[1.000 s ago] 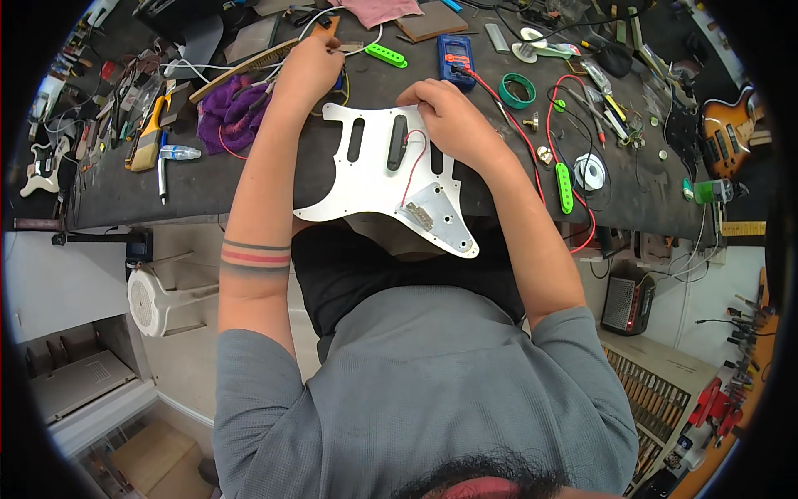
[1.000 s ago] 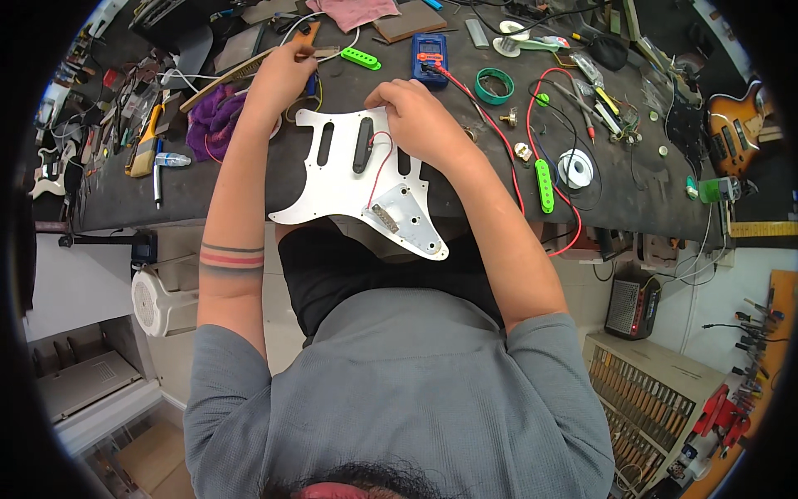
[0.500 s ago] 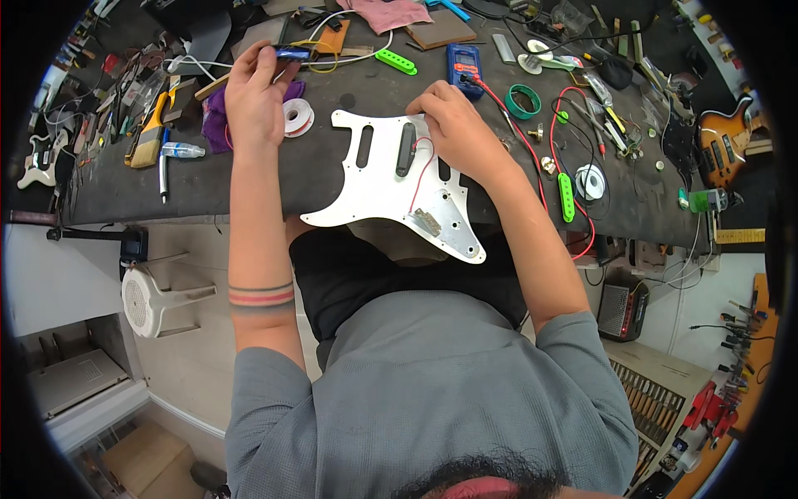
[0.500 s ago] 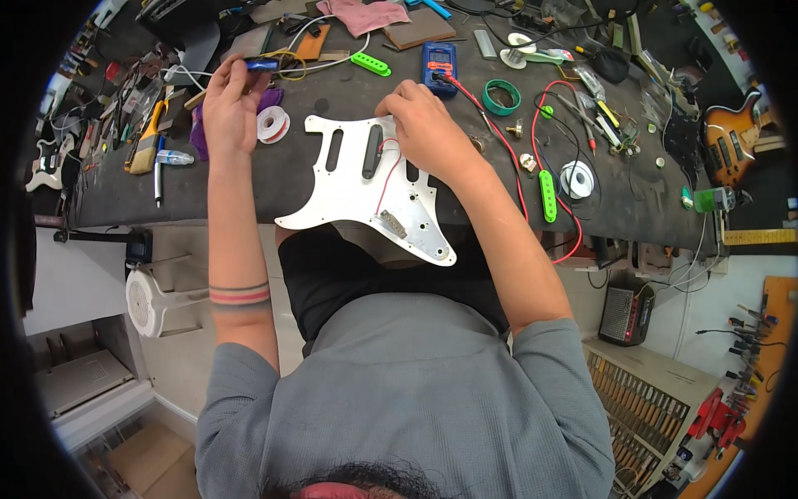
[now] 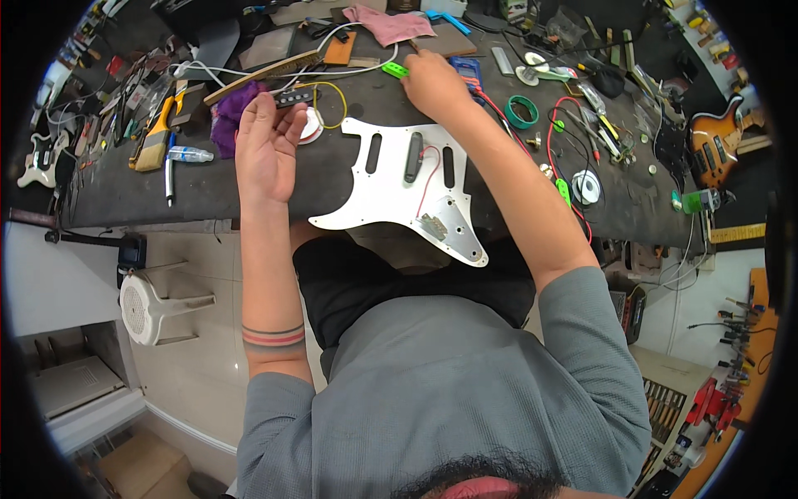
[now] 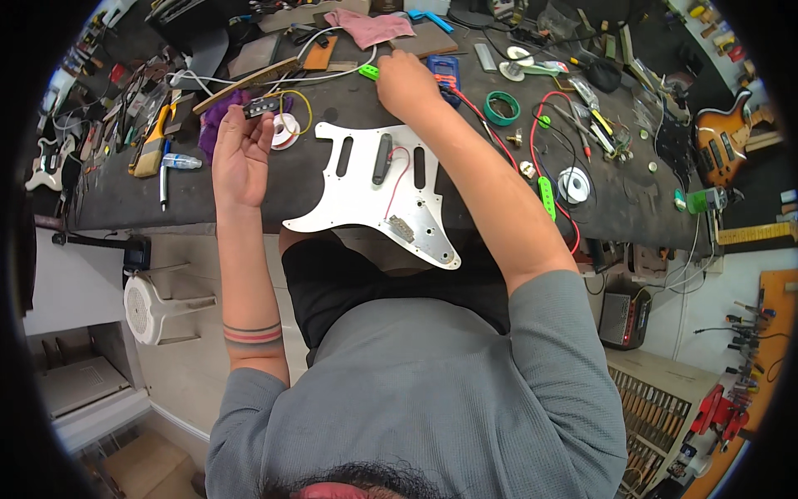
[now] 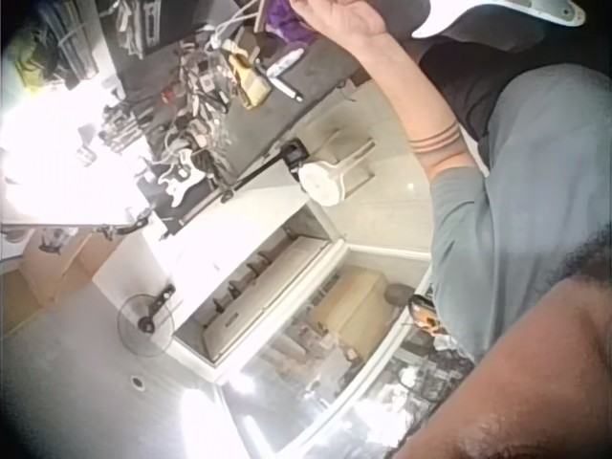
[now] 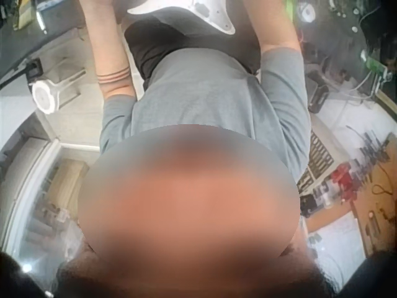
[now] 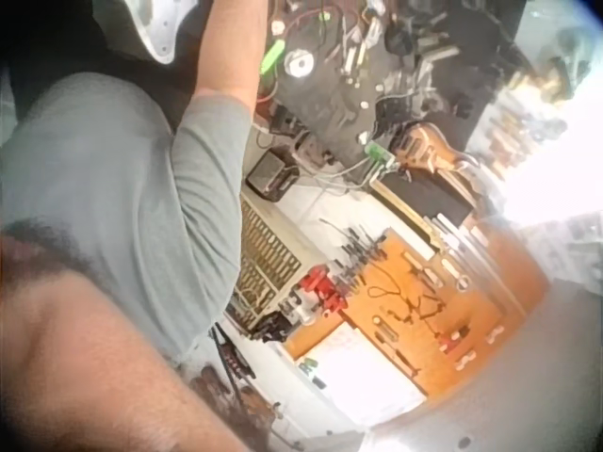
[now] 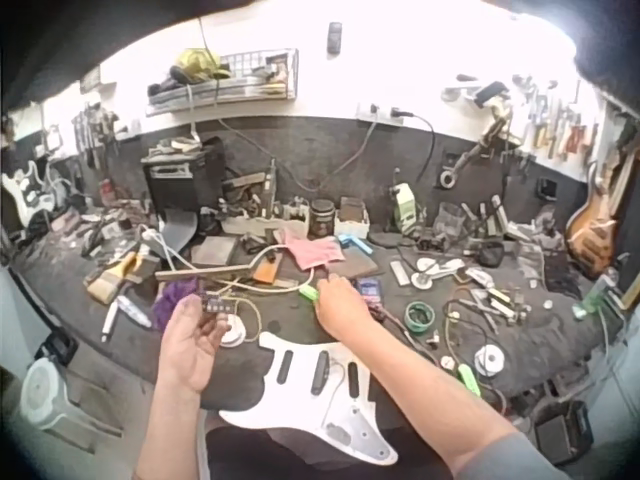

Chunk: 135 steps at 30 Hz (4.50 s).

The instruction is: The person handles green guitar pickup covers and black pickup coils at a workbench, aligning the coils into the covers and positioning them relative to a white pickguard. They then handle electronic components including potentiometers and a small plastic bag of parts.

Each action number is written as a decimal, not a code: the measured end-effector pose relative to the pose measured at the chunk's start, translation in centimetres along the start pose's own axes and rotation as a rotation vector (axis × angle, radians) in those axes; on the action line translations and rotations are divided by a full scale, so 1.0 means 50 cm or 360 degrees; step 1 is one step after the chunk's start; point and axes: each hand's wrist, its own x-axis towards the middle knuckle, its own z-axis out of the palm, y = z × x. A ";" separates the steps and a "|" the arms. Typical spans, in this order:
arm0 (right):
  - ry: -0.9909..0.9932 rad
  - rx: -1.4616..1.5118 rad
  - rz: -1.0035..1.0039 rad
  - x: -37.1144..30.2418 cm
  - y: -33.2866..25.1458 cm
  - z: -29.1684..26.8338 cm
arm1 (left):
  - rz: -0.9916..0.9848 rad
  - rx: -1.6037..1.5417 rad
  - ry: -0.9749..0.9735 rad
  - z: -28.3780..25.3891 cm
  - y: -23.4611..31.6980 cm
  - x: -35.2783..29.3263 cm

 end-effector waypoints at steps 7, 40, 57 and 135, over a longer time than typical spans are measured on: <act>-0.0337 0.2082 0.0612 -0.101 -0.153 -0.220 | -0.0027 -0.0201 -0.0074 0.033 0.038 -0.086; -0.0451 0.2929 0.0712 -0.271 -0.212 -0.297 | 0.0280 0.0178 -0.0353 0.148 -0.046 -0.263; -0.0407 0.2783 0.0611 -0.279 -0.221 -0.304 | 0.0450 0.0376 -0.0308 0.158 -0.060 -0.289; -0.0082 0.3147 0.0909 -0.285 -0.111 -0.300 | -0.0316 0.0190 -0.0120 0.155 -0.026 -0.281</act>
